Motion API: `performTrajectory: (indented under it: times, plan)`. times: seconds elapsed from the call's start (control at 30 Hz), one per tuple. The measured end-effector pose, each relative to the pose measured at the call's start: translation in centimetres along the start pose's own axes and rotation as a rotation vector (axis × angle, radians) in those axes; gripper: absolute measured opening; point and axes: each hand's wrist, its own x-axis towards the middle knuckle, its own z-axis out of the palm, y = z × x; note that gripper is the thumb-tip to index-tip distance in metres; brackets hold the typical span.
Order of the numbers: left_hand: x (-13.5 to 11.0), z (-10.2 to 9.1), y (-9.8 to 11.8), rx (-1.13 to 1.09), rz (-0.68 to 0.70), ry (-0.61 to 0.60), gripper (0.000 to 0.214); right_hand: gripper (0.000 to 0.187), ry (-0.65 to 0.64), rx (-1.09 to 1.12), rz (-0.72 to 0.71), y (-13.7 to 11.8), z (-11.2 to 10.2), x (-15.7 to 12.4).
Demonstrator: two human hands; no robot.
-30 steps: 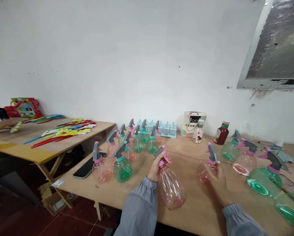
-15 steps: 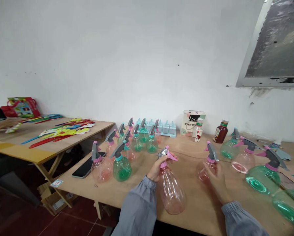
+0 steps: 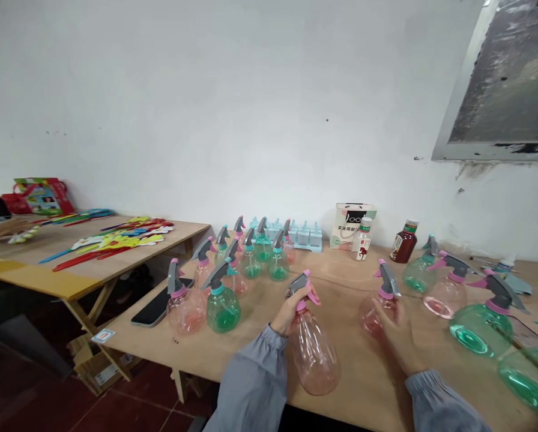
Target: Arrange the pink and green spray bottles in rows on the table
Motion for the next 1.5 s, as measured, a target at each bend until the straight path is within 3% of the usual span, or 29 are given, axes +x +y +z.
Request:
performTrajectory:
  times: [0.1,0.27,0.37,0.47,0.67,0.83,0.93,1.07,1.2,1.33,1.5]
  plan:
    - [-0.1,-0.2,-0.1,0.045,0.036,-0.073,0.050,0.050,-0.005,0.013,0.010,0.0,0.0,0.0]
    - [-0.1,0.2,0.1,0.075,0.072,0.066,0.046,0.049,0.000,0.007,0.018,0.0,0.0,-0.1]
    - [0.0,0.0,0.6,0.204,0.290,0.117,0.042,0.049,-0.013,0.024,0.034,-0.1,0.0,-0.2]
    - [-0.3,-1.2,1.8,0.421,0.459,0.196,0.032,0.050,-0.021,0.016,0.021,-0.2,-0.1,-0.2]
    - [0.1,-4.7,3.5,0.744,0.569,0.353,0.030,0.052,0.004,0.012,0.005,0.2,0.1,0.0]
    - [0.3,-6.1,2.3,0.755,0.664,0.533,0.050,0.051,-0.004,0.008,-0.014,0.6,0.1,0.1]
    - [-0.6,-6.7,0.6,0.936,0.754,0.631,0.060,0.052,-0.002,-0.006,-0.019,0.6,0.1,0.0]
    - [-1.7,-7.9,-1.6,1.298,0.649,0.733,0.054,0.058,-0.004,-0.020,0.007,1.2,0.2,0.0]
    - [-1.2,-8.9,-1.7,1.442,0.514,0.744,0.043,0.074,-0.029,-0.059,-0.010,2.7,0.7,0.1]
    - [1.2,-10.2,-0.8,1.403,0.507,0.734,0.047,0.084,-0.107,0.021,0.036,3.2,1.2,-0.4]
    - [4.1,-11.8,-0.6,1.163,0.571,0.632,0.063,0.086,-0.294,0.246,0.124,2.2,2.0,-1.5]
